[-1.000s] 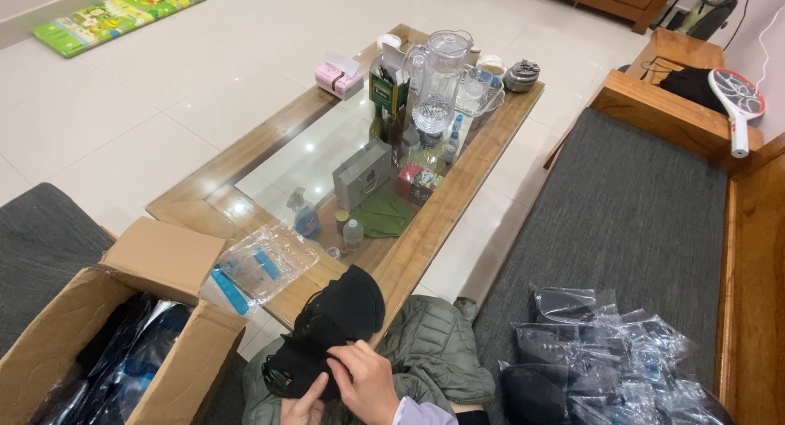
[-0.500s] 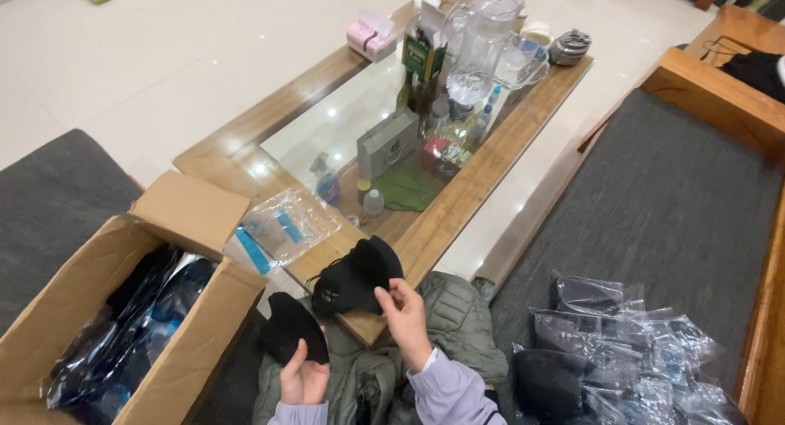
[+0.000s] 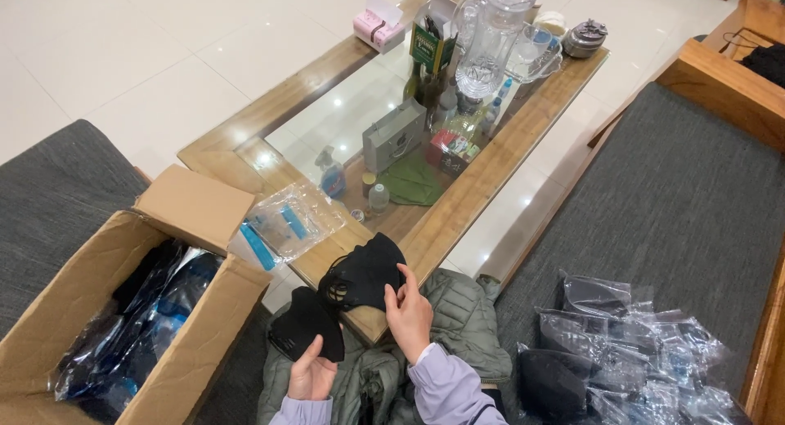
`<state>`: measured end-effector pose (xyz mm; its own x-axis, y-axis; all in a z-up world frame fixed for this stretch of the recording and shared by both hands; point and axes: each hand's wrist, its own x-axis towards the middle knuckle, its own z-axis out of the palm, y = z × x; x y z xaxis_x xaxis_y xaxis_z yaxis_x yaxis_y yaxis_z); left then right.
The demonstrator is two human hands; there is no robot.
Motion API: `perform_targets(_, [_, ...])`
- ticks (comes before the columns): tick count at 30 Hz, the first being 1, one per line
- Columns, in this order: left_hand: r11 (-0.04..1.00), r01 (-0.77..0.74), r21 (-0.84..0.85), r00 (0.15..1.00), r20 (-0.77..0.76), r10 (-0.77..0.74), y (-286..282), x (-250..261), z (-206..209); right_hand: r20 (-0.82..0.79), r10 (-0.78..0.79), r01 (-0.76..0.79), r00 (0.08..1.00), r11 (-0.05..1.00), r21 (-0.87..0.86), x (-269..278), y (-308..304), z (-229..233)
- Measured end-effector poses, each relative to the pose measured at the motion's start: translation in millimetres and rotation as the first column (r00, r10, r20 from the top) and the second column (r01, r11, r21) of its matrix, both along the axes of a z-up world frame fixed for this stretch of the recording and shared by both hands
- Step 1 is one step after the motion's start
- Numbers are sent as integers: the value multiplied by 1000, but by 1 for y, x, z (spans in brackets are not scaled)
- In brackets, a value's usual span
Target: The person is inspecting black face masks by rubbing the fabric and then carefully placing each mask into an individual plastic bag.
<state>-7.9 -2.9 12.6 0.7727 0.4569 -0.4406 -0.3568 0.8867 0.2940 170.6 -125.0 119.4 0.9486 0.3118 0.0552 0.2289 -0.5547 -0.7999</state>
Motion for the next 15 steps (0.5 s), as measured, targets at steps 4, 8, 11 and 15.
perform_targets(4, [1000, -18, 19, 1000, -15, 18, -2, 1, -3, 67, 2, 2, 998, 999, -53, -2, 1, -2])
perform_targets(8, [998, 57, 30, 997, -60, -55, 2, 4, -11, 147, 31, -31, 989, 1000, 1, -2, 3, 7])
perform_targets(11, [998, 47, 48, 981, -193, -37, 11, 5, -33, 184, 51, -51, 982, 999, -2, 1, 4, 4])
perform_targets(15, [994, 91, 62, 951, -302, -68, 18, 10, -43, 175, 97, -99, 980, 995, 5, 3, 2, 4])
